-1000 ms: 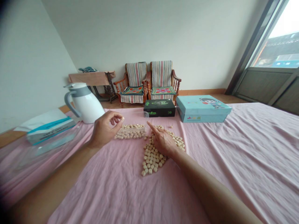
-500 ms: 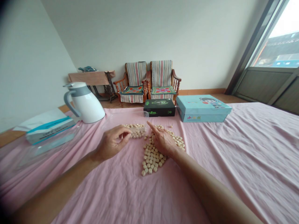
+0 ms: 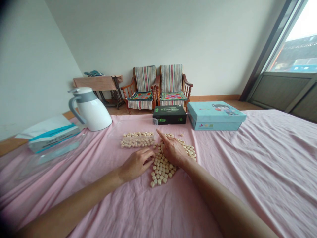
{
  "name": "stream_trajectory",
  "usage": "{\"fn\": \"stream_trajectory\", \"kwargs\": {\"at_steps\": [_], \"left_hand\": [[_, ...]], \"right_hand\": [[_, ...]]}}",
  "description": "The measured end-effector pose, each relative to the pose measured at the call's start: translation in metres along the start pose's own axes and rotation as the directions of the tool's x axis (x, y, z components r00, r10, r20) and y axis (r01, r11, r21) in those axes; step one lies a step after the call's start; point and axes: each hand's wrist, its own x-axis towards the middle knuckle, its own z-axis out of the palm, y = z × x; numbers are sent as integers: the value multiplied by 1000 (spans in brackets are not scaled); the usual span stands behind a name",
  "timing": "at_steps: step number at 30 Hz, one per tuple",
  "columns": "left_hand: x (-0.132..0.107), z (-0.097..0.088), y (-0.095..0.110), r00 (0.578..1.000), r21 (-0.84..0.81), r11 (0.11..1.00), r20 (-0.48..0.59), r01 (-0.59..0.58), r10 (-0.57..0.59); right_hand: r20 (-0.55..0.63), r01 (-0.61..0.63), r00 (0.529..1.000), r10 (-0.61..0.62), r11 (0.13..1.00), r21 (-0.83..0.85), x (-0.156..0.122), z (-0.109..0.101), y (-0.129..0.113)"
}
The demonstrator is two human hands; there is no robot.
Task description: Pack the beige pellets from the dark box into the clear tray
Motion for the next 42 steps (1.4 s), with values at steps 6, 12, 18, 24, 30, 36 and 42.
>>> {"fn": "stream_trajectory", "kwargs": {"at_steps": [6,12,18,24,30,36,42], "left_hand": [[9,-59,-7,927,54,998,-373,-10,29],[9,-79,-39,846,83,990,-531,114,-53],[2,-77,-31,774,87,993,-633,85,-11],[0,-67,-15,881,-32,999,-474,-5,-10],[-15,-48,8,960,-231,963,207,-137,187],[-26,-26,30,906,-228,953,329,-198,267],[-26,-20,34,911,-213,946,282,-246,300]], "right_hand": [[-9,5,1000,-5,1000,13,1,1,1],[-5,-8,1000,8,1000,4,1,-2,-3],[-9,-6,1000,6,1000,16,1,-2,-2],[-19,2,1000,-1,1000,6,1,0,1],[-15,18,1000,-18,1000,-8,0,3,4],[-25,33,999,-34,999,-16,0,4,5],[-25,10,1000,-10,1000,4,0,2,2]]}}
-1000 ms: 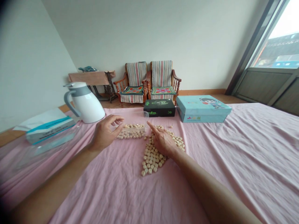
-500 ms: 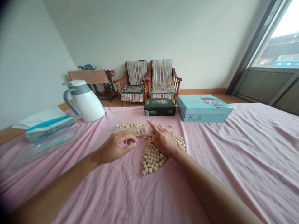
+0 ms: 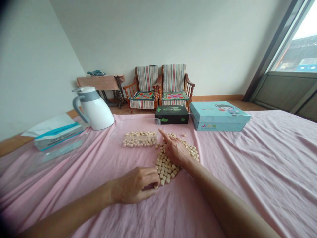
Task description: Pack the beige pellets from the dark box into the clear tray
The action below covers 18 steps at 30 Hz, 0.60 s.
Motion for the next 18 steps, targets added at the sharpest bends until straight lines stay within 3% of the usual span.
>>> {"fn": "stream_trajectory", "kwargs": {"at_steps": [4,6,8,11,13,18], "left_hand": [[-2,-6,-1,1000,35,999,-27,-14,15],[-3,-18,-4,991,47,998,-129,33,-27],[-3,-38,-12,948,59,991,-302,121,-98],[-3,-70,-31,821,60,968,-545,243,-172],[-3,-86,-48,751,75,942,-626,326,-210],[-7,-92,-77,726,126,907,-647,403,-233]], "right_hand": [[4,-3,1000,3,1000,-2,0,0,1],[5,5,1000,-5,1000,-6,0,0,1],[5,4,1000,-4,1000,-8,0,0,1],[8,-6,1000,6,1000,-1,0,-1,-1],[12,-6,1000,6,1000,5,0,-2,-1],[13,-9,1000,9,1000,9,0,-2,-2]]}}
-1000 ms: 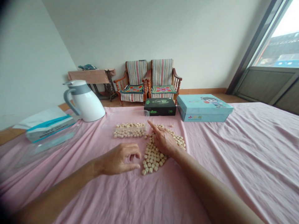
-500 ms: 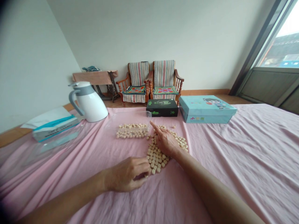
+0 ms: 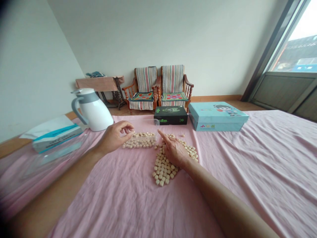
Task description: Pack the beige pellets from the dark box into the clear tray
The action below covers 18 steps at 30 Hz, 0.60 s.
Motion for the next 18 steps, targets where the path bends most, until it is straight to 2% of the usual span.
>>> {"fn": "stream_trajectory", "kwargs": {"at_steps": [3,8,13,15,17,18], "left_hand": [[-6,0,0,998,-2,1000,-69,9,-9],[-13,-9,11,978,-20,1000,-208,0,-4],[-17,-7,23,970,-68,996,-241,-62,44],[-22,-2,30,979,-115,991,-196,-71,47],[-29,6,39,996,-174,980,-15,-94,92],[-33,10,44,984,-200,973,113,-115,139]], "right_hand": [[-6,-2,1000,2,1000,-2,0,0,-1],[-13,-1,1000,1,1000,-9,0,0,-1],[-5,2,1000,-2,1000,-12,0,0,-1],[-6,5,1000,-5,1000,-7,0,0,0],[-8,4,1000,-4,1000,-4,0,0,1],[-7,3,1000,-3,1000,-4,0,1,1]]}}
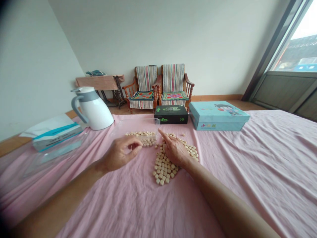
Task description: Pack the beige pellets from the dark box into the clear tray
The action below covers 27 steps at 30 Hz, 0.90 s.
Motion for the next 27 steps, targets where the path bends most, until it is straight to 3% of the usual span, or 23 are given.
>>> {"fn": "stream_trajectory", "kwargs": {"at_steps": [1,3,5,8,13,17,22,24,27], "left_hand": [[-3,6,4,990,-17,1000,142,-26,28],[-8,18,12,928,-36,997,364,-72,80],[-12,29,19,872,-38,994,477,-98,105],[-15,43,26,831,-17,991,543,-132,121],[-17,48,27,830,-6,990,544,-139,120],[-12,37,21,894,-29,996,441,-79,84],[4,11,5,991,63,998,134,-30,22],[9,-1,-6,999,157,987,-42,23,-16],[11,-18,-29,956,316,937,-289,147,-53]], "right_hand": [[2,1,1000,-1,1000,-1,0,0,1],[4,6,1000,-6,1000,-4,-1,1,2],[-2,14,1000,-14,1000,-5,-1,2,3],[-13,25,1000,-25,1000,-9,-1,3,4],[-24,41,999,-42,999,-17,0,5,8],[-19,42,999,-43,999,-22,0,5,8],[-20,18,1000,-19,999,-32,0,3,4],[-13,18,1000,-18,1000,-24,0,2,3],[-6,19,1000,-19,1000,-5,0,1,2]]}}
